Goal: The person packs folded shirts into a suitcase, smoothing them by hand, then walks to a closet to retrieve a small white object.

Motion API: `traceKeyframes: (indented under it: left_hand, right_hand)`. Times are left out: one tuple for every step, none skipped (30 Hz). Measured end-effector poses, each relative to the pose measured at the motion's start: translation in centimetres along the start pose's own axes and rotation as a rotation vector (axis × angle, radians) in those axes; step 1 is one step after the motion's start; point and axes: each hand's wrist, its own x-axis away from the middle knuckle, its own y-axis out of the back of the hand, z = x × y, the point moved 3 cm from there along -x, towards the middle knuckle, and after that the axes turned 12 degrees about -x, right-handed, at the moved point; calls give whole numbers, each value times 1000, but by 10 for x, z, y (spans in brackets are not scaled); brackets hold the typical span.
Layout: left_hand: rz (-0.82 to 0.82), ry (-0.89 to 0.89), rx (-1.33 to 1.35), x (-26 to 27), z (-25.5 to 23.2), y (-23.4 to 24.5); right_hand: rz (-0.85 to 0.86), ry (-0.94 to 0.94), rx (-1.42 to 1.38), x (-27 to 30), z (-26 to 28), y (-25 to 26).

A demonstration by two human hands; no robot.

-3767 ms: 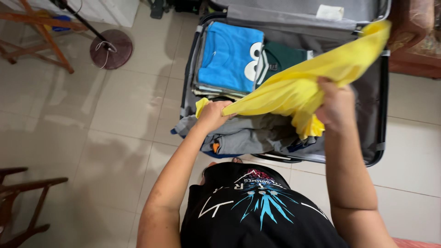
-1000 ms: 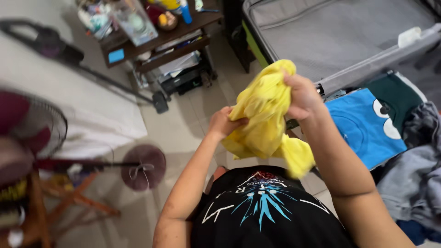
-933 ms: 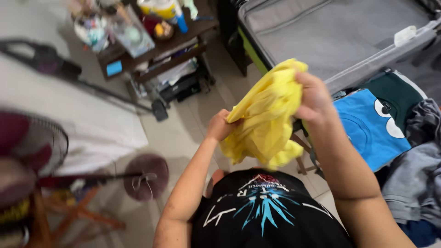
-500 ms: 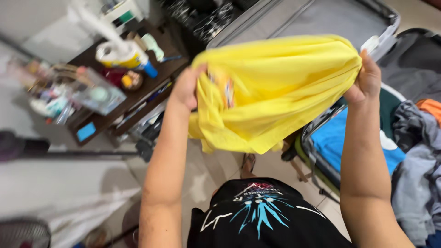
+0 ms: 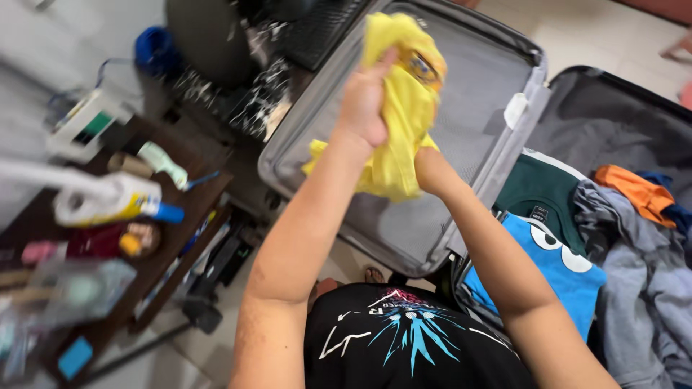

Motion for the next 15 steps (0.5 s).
traceKeyframes:
  left_hand:
    - [-23, 7, 8, -16, -8, 12]
    - [-9, 1, 19, -31, -21, 29]
    - [4, -8, 29, -45, -40, 49]
    - [12, -52, 41, -58, -60, 70]
    - [22, -85, 52, -69, -78, 91]
    - [25, -76, 63, -75, -98, 115]
    - [29, -58, 74, -73, -113, 140]
    - [66, -33, 85, -71, -118, 161]
    - [109, -12, 95, -73, -116, 180]
    - [3, 15, 40, -68, -105, 204]
    - [-99, 33, -18, -59, -96, 230]
    - [-170, 141, -116, -54, -80, 252]
    - [-204, 223, -274, -51, -60, 270]
    - [-207, 292, -619, -47, -44, 285]
    - [-200, 350, -963, -42, -34, 297]
  right_hand:
    - [-45, -157, 153, 1, -17, 16]
    - [-89, -316, 303, 3, -30, 30]
    - [-278, -483, 100, 8, -38, 53]
    - [-468, -642, -110, 18, -41, 80]
    - [-393, -490, 119, 29, -28, 106]
    - [-282, -518, 494, 32, -20, 124]
    - [-152, -551, 860, 38, -11, 133]
    - [-171, -591, 854, 47, -4, 133]
    - [-245, -456, 907, 50, 6, 131]
    - [-318, -320, 962, 53, 14, 125]
    - [-343, -352, 967, 55, 13, 113]
    - [-215, -597, 946, 60, 1, 96]
    - [-75, -845, 899, 71, -13, 77]
    - [-47, -932, 798, 77, -27, 53]
    - [-17, -1014, 695, 80, -45, 25]
